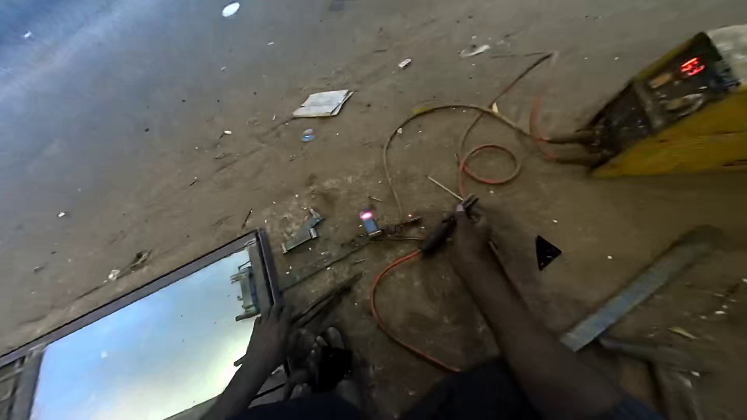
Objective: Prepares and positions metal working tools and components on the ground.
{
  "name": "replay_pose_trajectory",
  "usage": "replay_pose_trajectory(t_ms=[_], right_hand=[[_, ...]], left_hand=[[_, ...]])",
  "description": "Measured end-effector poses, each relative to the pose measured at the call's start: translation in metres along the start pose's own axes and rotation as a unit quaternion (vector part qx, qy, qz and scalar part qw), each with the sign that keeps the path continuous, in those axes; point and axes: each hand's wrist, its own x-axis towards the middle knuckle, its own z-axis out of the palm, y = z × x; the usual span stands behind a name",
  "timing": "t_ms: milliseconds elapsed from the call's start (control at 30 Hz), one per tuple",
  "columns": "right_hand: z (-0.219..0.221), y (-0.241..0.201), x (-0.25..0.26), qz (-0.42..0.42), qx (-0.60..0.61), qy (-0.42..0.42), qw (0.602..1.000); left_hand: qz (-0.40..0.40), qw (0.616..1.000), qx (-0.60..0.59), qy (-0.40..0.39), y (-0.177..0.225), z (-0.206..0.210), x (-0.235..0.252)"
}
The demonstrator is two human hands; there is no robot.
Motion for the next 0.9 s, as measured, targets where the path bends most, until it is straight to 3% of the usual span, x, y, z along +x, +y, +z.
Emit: replay_pose_trajectory(t_ms=[100,133,200,400,567,733,900], right_hand=[[0.003,0.037,0.049,-0.007,0.018,-0.014,1.000],[0.011,0.072,0.078,-0.080,0.020,0.038,0.996],[0.012,0.098,0.105,-0.117,0.027,0.043,0.992],[0.011,0.097,0.106,-0.097,0.020,0.044,0.994],[0.009,0.093,0.106,-0.084,0.029,0.056,0.994],[0.010,0.093,0.102,-0.083,0.033,0.046,0.995],[0.009,0.092,0.102,-0.070,0.054,0.037,0.995]], left_hand=[[-0.013,0.994,0.008,-0.111,-0.006,0.000,0.006],[-0.020,0.992,0.004,-0.124,-0.005,-0.001,0.007],[-0.012,0.996,0.014,-0.088,-0.010,0.012,0.010],[0.022,0.993,0.077,-0.090,0.005,0.000,0.004],[-0.030,0.986,-0.065,-0.154,0.046,-0.045,-0.017],[-0.010,0.959,-0.237,-0.156,0.010,-0.018,0.011],[0.023,0.969,-0.205,-0.138,-0.008,-0.039,0.049]])
